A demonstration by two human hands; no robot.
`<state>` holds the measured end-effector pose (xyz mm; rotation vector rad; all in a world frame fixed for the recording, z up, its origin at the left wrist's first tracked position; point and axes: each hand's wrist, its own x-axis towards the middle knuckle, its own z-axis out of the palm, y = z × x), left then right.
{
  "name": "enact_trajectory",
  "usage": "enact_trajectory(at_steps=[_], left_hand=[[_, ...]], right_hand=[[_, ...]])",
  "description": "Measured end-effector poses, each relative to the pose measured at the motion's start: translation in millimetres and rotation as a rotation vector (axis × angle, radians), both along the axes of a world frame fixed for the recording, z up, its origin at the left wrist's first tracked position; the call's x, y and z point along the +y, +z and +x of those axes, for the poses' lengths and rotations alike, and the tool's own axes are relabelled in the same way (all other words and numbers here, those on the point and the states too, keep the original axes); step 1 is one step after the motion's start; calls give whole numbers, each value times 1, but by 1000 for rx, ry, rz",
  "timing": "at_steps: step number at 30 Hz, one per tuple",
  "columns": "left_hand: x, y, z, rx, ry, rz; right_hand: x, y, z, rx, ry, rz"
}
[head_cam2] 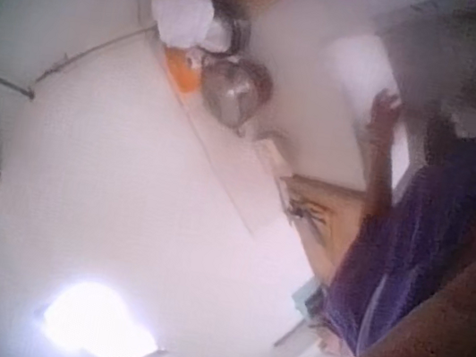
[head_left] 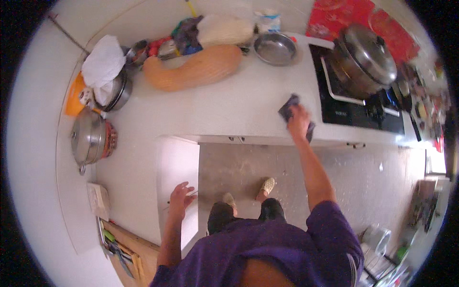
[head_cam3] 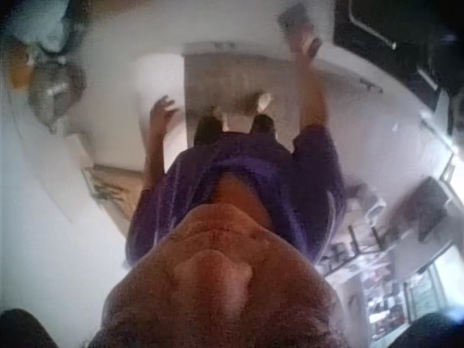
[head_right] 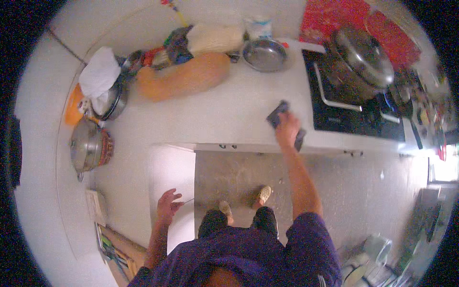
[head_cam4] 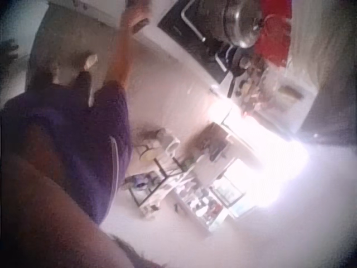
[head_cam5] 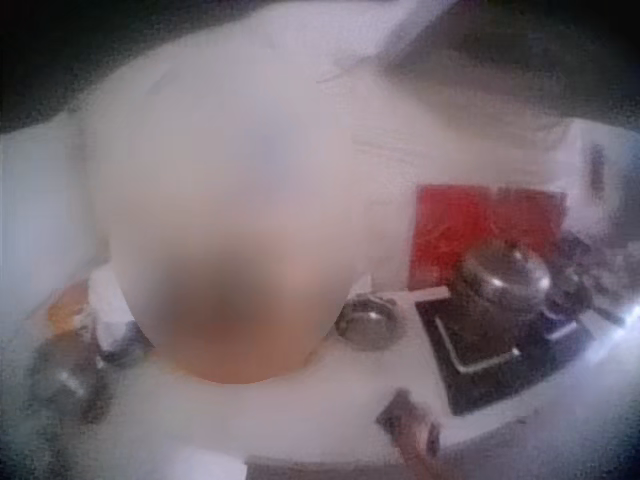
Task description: The person stir-fries green vegetables in a wok, adds sliced white vegetables, and continues to stir-fry the mixture. The person also wipes the kitchen counter with a cloth.
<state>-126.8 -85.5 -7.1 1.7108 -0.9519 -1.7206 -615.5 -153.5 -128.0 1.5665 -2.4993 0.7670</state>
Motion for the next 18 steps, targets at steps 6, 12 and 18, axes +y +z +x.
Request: enact_trajectory(at_steps=[6,12,18], left_hand=[[-99,12,-20,101,42,16],[-291,-39,-7,454,194,62],[-427,-52,-33,508,362,36]], right_hand=[[-28,45,5,-192,397,324],[-151,96,15,-649,543,241],[-279,106,90,-1305,-69,20]])
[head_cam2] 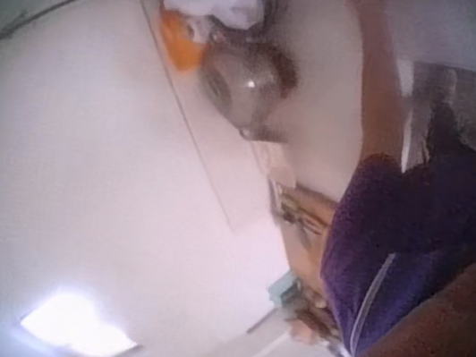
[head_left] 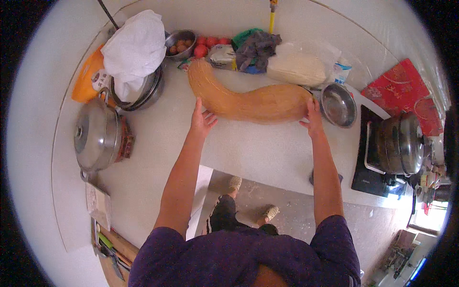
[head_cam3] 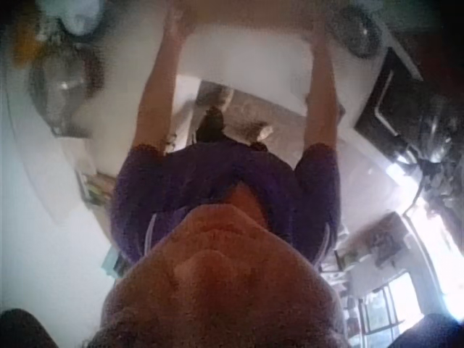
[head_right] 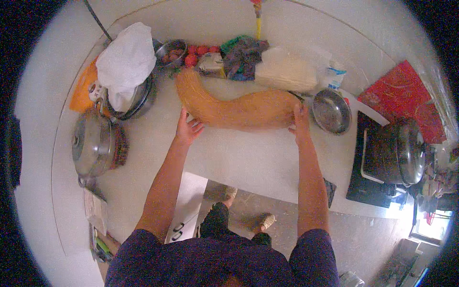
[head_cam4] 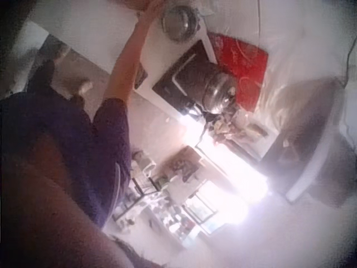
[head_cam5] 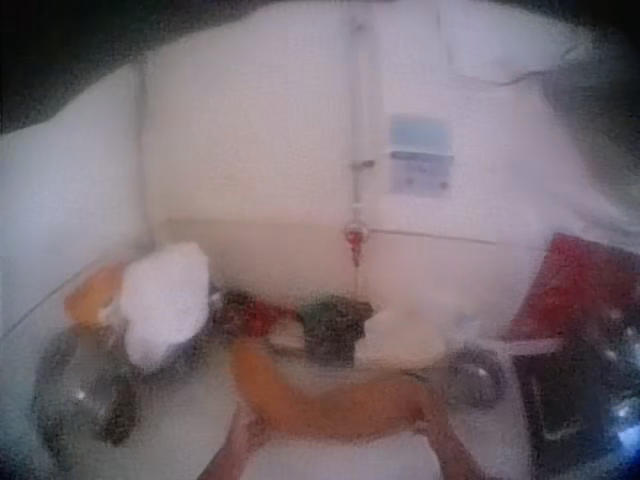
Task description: The person stir-fries green vegetables in a wok, adds sliced white vegetables, and continues to stir-fry the mixture. The person also wipes the kitchen counter with a cloth.
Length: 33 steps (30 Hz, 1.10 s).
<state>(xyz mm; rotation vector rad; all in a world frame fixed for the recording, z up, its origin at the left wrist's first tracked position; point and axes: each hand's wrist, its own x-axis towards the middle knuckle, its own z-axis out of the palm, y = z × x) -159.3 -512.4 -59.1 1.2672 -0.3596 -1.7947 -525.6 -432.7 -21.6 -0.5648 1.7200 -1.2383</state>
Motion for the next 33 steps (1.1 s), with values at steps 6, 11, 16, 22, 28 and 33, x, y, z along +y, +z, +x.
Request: enact_trajectory(at_steps=[6,11,16,22,28,33], left_hand=[[-58,-4,16,-123,-125,-116],[-56,5,29,-276,-130,-52],[-69,-13,65,-284,-135,-102],[-90,-24,99,-255,-124,-98],[-106,-23,122,-192,-102,-105],[-108,-2,125,-225,-66,-122]], right_hand=[[-25,-15,21,-133,-109,-238],[-12,-27,37,-171,-256,-235],[-11,-31,68,-167,-235,-257],[-23,-42,104,-85,-294,-263],[-34,-50,130,-18,-288,-293],[-43,-61,144,161,-184,-309]])
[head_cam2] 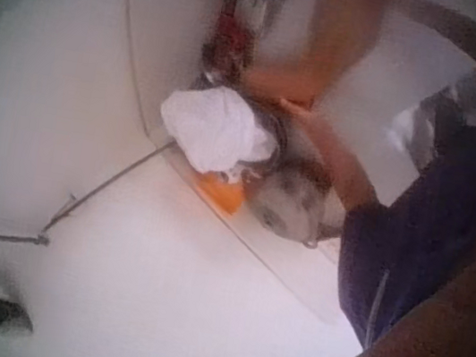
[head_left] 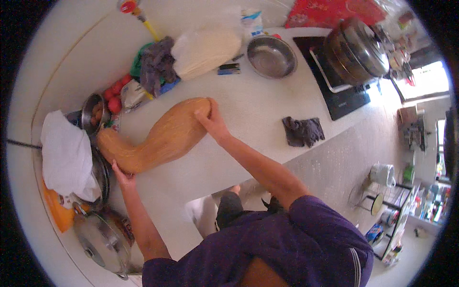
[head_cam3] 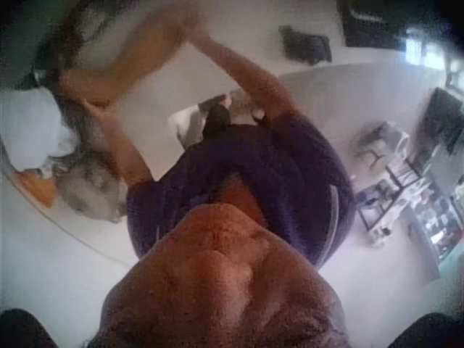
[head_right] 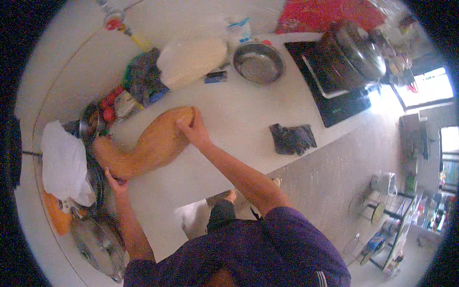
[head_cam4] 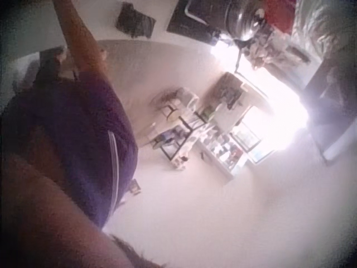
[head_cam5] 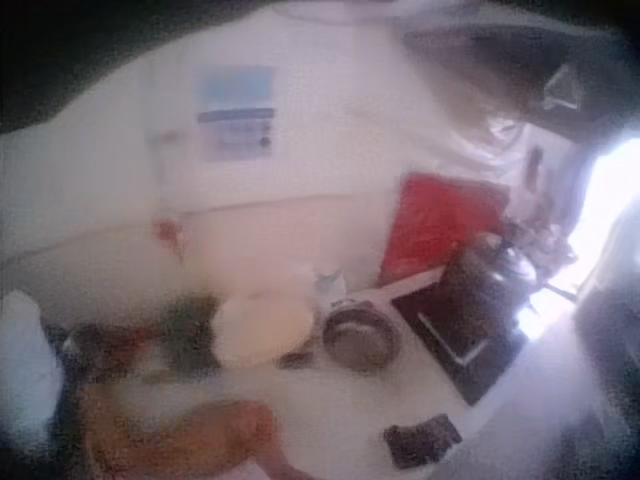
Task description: The person stir-fries green vegetables in a wok, adds sliced white vegetables, and continues to stir-fry the mixture. The person also wipes the kitchen counter with a cloth.
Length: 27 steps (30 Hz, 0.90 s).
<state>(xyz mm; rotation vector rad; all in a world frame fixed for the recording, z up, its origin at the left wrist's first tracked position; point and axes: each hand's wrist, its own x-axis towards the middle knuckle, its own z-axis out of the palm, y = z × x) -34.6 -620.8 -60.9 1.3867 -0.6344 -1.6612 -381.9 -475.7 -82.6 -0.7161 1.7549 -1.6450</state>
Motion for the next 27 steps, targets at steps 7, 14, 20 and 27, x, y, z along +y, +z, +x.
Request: enact_trajectory(at_steps=[7,14,20,27], left_hand=[[-2,-3,9,-59,-11,-36],[71,-23,11,-646,187,-234],[241,-28,-113,-641,-192,-434],[437,9,-289,-479,-523,-274]], right_hand=[[112,57,-82,798,492,180],[304,44,-193,1160,420,684],[308,-11,-239,1271,304,352],[437,-15,-318,1206,42,455]])
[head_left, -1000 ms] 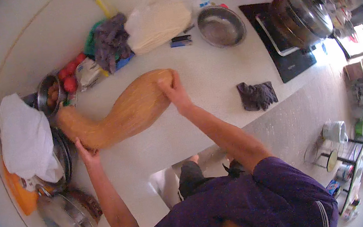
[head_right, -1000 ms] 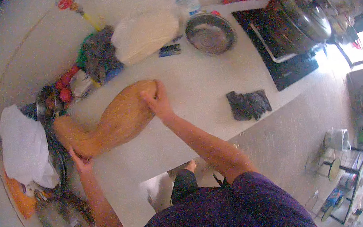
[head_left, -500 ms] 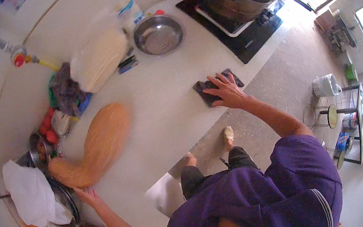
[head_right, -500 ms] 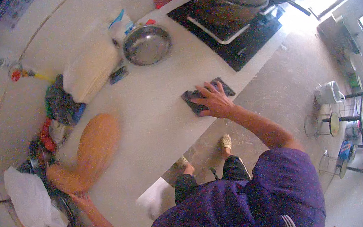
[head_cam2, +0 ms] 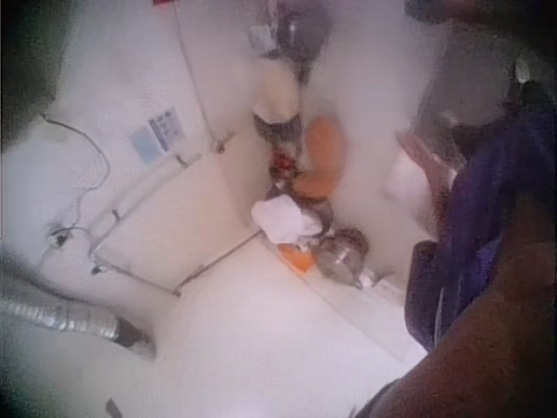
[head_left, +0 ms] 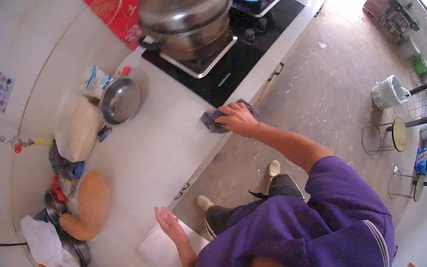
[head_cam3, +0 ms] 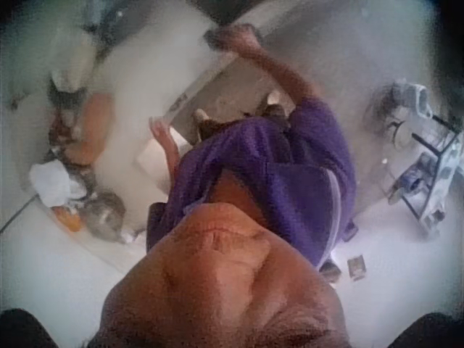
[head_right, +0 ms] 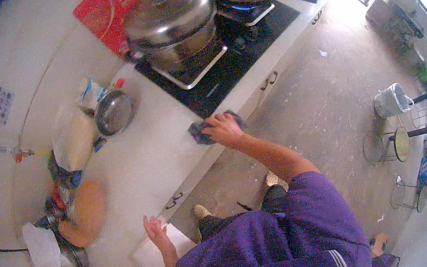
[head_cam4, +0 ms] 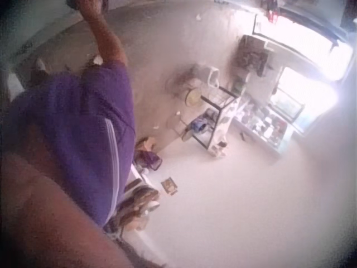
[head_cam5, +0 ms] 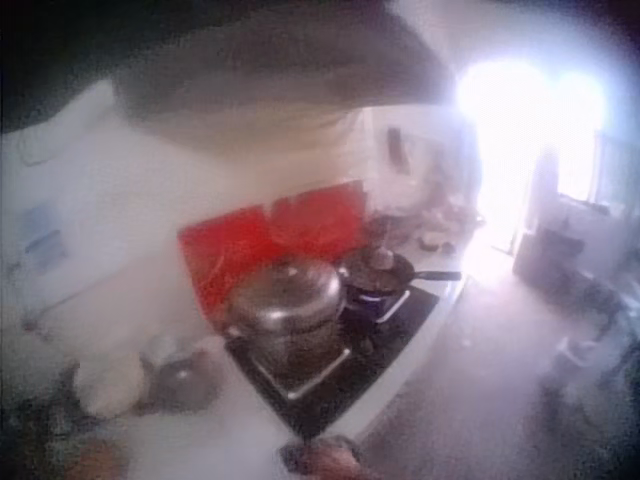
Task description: The person stir-fries green vegetables in a wok, adds sliced white vegetables, and continues to stir-fry the mixture. The person also wipes the kitchen counter with a cloth.
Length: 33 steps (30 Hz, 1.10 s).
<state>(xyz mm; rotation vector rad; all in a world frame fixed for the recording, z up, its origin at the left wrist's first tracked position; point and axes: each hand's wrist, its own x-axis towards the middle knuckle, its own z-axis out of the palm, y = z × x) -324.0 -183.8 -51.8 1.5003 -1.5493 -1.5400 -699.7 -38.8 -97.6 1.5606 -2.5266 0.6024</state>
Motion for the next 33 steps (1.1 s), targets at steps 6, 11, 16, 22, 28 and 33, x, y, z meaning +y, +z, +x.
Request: enact_trajectory(at_steps=[6,11,16,22,28,33], left_hand=[[125,-20,-35,-76,-67,275],[190,-22,-58,-186,-66,382],[183,-64,-117,-129,-412,-5],[181,-36,-188,-46,-162,356],[180,-23,-258,-96,-333,444],[176,-5,-348,18,-346,555]], right_hand=[[165,8,-138,-344,-477,29],[107,72,-167,-278,-38,-158],[-22,32,-130,113,456,-53],[-11,1,-183,49,300,-112],[60,7,-267,10,147,-43],[101,16,-300,-130,-38,10]])
